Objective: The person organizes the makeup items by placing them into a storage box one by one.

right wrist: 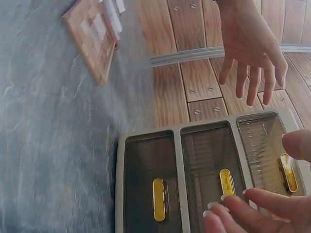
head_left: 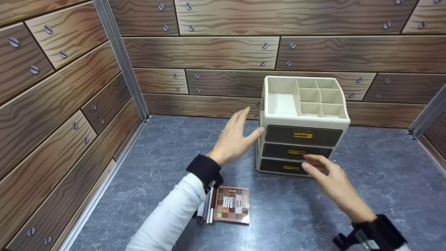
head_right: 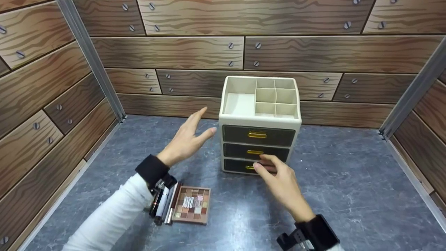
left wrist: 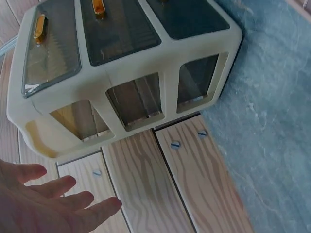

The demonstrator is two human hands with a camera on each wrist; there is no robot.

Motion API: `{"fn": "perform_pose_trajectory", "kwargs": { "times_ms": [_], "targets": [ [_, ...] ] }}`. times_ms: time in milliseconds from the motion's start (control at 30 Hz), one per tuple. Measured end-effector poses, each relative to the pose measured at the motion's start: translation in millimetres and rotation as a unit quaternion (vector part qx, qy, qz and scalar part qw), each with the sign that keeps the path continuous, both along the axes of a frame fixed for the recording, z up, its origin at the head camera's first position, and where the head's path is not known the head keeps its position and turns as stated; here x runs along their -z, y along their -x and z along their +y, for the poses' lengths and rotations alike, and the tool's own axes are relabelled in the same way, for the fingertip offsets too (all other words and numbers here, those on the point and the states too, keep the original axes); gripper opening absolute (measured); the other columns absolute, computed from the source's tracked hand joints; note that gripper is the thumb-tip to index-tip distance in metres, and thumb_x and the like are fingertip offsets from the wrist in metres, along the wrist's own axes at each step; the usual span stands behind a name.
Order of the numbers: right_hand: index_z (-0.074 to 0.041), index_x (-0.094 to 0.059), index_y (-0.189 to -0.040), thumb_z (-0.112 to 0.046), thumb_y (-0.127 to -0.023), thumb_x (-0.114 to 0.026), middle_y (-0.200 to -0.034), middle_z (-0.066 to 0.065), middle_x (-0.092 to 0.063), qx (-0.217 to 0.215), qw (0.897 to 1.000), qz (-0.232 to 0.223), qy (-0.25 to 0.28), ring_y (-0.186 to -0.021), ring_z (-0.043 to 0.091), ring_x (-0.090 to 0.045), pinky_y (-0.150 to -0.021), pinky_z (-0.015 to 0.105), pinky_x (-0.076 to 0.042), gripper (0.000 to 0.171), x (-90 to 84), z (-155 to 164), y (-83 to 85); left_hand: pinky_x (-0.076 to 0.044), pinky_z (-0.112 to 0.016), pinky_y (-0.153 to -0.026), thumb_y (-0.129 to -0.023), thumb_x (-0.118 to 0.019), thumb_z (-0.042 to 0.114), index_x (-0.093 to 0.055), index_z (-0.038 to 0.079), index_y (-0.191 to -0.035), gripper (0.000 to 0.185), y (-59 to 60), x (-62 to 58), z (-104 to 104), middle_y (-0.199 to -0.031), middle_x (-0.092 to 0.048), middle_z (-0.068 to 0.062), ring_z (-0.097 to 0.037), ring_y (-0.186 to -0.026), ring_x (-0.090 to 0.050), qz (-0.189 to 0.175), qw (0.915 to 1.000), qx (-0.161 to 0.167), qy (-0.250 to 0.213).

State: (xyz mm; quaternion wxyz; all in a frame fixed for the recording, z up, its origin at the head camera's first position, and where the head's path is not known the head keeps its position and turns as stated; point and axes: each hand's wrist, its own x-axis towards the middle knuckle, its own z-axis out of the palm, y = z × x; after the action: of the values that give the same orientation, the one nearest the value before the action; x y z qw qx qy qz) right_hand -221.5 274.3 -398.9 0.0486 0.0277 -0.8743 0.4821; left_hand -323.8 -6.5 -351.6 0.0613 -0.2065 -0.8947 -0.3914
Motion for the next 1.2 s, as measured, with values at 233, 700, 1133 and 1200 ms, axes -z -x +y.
{"fn": "perform_pose_trajectory", "kwargs": {
  "times_ms": [233, 700, 1133, 1200],
  "targets": [
    [0.008, -0.058, -0.135, -0.01, -0.105, -0.063, -0.115, 0.001, -0.076, 0.006, 0.968, 0.015, 0.25, -0.1, 0.014, -0.073, -0.089, 0.027, -0.062, 0.035, -4.0, -5, 16.8, -0.024, -0.051, -0.129, -0.1, -0.053, 0.064, -0.016, 0.023, -0.169, 0.088, 23.1, -18.6, 7, -0.174, -0.02, -0.011, -0.028, -0.159, -0.023, -0.007, 0.9996, 0.014, -0.025],
    [-0.001, -0.058, -0.121, -0.017, -0.105, -0.064, -0.105, 0.008, -0.078, 0.001, 0.893, -0.058, 0.446, -0.099, 0.02, -0.077, -0.091, 0.034, -0.063, 0.023, -25.1, -10, 36.3, -0.026, -0.045, -0.129, -0.103, -0.059, 0.05, -0.006, 0.024, -0.17, 0.089, 71.8, -50.1, 22, -0.177, -0.009, -0.008, -0.029, -0.16, -0.022, -0.128, 0.9762, 0.08, -0.156],
    [-0.006, -0.07, -0.105, -0.029, -0.105, -0.064, -0.1, 0.009, -0.079, 0.008, 0.873, -0.103, 0.476, -0.091, 0.019, -0.077, -0.086, 0.029, -0.064, 0.024, -37.7, -18, 43.4, -0.05, -0.063, -0.108, -0.1, -0.067, 0.027, 0.018, 0.033, -0.166, 0.108, 83.4, -61.8, 43, -0.176, 0.002, -0.013, -0.036, -0.152, -0.035, -0.321, 0.9159, 0.133, -0.201],
    [-0.006, -0.072, -0.102, -0.028, -0.106, -0.062, -0.098, 0.009, -0.079, 0.008, 0.865, -0.112, 0.49, -0.091, 0.019, -0.077, -0.086, 0.029, -0.064, 0.025, -38.0, -18, 44.9, -0.049, -0.067, -0.106, -0.098, -0.068, 0.02, 0.02, 0.033, -0.165, 0.111, 84.3, -63.6, 47, -0.176, 0.003, -0.013, -0.037, -0.149, -0.038, -0.321, 0.9177, 0.133, -0.192]
  ]
}}
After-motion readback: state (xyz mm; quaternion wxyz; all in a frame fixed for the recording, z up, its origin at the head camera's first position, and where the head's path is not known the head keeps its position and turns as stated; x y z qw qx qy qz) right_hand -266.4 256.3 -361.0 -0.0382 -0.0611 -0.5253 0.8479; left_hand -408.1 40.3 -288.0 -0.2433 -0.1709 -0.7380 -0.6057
